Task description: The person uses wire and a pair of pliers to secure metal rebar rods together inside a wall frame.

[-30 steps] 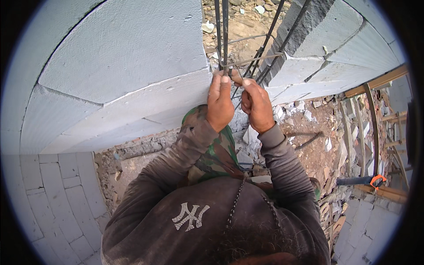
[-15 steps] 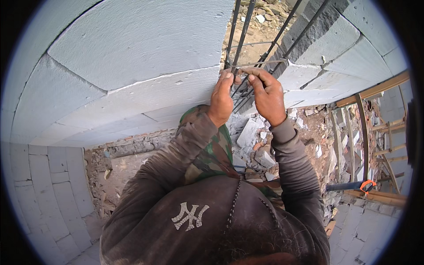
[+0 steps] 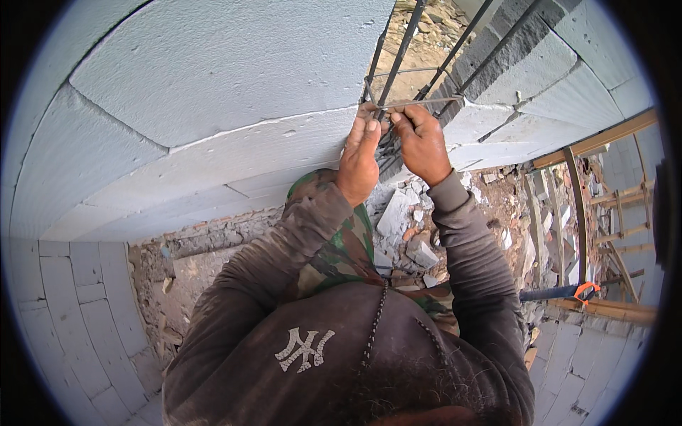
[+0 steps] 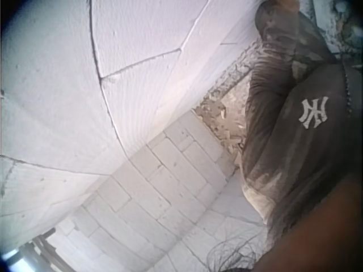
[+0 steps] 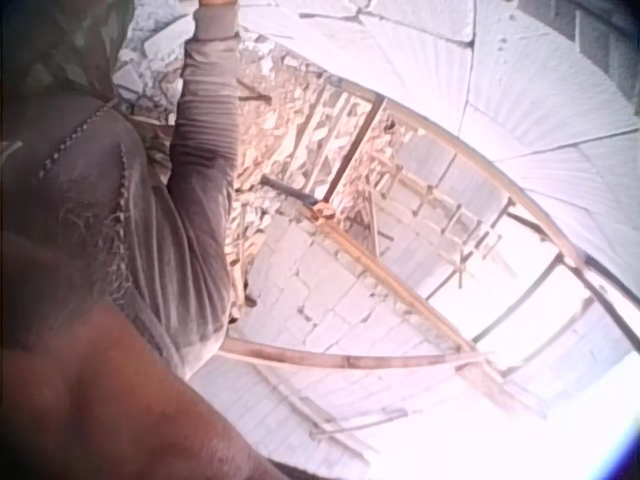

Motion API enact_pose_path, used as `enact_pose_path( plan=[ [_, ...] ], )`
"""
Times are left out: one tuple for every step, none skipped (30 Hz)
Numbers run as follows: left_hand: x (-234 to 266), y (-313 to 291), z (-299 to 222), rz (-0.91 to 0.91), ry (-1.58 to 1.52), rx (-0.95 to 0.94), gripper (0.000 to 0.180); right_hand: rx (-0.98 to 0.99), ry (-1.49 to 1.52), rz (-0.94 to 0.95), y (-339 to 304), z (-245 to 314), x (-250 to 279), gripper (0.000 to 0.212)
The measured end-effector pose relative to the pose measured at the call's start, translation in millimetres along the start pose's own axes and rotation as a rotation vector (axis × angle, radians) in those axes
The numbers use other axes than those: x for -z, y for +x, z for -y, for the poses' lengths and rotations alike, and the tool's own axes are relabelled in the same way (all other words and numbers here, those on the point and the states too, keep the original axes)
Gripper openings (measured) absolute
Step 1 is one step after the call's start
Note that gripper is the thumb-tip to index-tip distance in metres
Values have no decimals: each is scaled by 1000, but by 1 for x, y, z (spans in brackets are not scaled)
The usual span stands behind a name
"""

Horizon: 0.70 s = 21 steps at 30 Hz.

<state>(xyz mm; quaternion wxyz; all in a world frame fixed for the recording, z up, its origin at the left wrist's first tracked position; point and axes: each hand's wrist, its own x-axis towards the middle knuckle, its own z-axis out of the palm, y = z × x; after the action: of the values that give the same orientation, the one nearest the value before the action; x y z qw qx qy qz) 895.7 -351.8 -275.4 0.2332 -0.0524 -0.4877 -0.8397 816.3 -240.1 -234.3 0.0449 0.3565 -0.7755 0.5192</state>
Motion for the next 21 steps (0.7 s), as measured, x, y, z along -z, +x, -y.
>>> enact_pose_path(
  plan=[
    [1, 0, 0, 16, 27, -12, 43, 52, -6, 11, 2, -2, -2, 16],
    [2, 0, 0, 9, 64, 24, 45, 123, -6, 12, 3, -4, -3, 16],
    [2, 0, 0, 31, 55, -26, 45, 54, 52, 42, 4, -7, -5, 16],
    [2, -1, 1, 33, 58, -31, 45, 7, 115, 61, 5, -9, -8, 16],
    [2, -1, 1, 36, 61, -38, 45, -37, 176, 76, 7, -12, -10, 17],
    [2, -1, 2, 31, 37, -33, 44, -43, 259, 91, 8, -15, -11, 17],
    [2, -1, 3, 23, 13, -26, 43, -51, 339, 106, 9, -18, -12, 17],
    [1, 0, 5, 14, -11, -18, 43, -92, 408, 124, 10, -21, -12, 18],
    [2, 0, 6, 14, -1, -31, 43, -65, 400, 156, 12, -23, -10, 18],
    [2, 1, 7, 15, 10, -43, 44, -70, 379, 188, 13, -26, -8, 19],
    [3, 2, 8, 12, 17, -50, 45, -86, 350, 206, 16, -27, -6, 19],
    [4, 3, 9, 15, -55, -54, 46, -88, 359, 233, 17, -28, -5, 19],
    [5, 4, 11, 12, -131, -49, 47, -102, 359, 245, 18, -28, -3, 19],
    [6, 4, 11, 7, -198, -31, 49, -117, 360, 259, 19, -28, -2, 20],
    [7, 5, 12, 2, -198, -35, 49, -120, 371, 264, 20, -27, 0, 20],
    [7, 5, 12, -4, -190, -25, 49, -124, 383, 268, 20, -26, 1, 19],
    [6, 5, 13, 0, -178, -12, 50, -130, 386, 273, 19, -25, 2, 19],
    [6, 5, 13, -19, -149, -17, 50, -115, 369, 263, 19, -24, 3, 19],
    [4, 5, 13, -29, -117, -18, 50, -102, 344, 254, 18, -22, 4, 19],
    [3, 4, 12, -50, -78, -9, 50, -86, 311, 249, 17, -21, 4, 18],
    [1, 4, 12, -68, -100, -20, 50, -89, 304, 228, 17, -19, 4, 18]
  ],
)
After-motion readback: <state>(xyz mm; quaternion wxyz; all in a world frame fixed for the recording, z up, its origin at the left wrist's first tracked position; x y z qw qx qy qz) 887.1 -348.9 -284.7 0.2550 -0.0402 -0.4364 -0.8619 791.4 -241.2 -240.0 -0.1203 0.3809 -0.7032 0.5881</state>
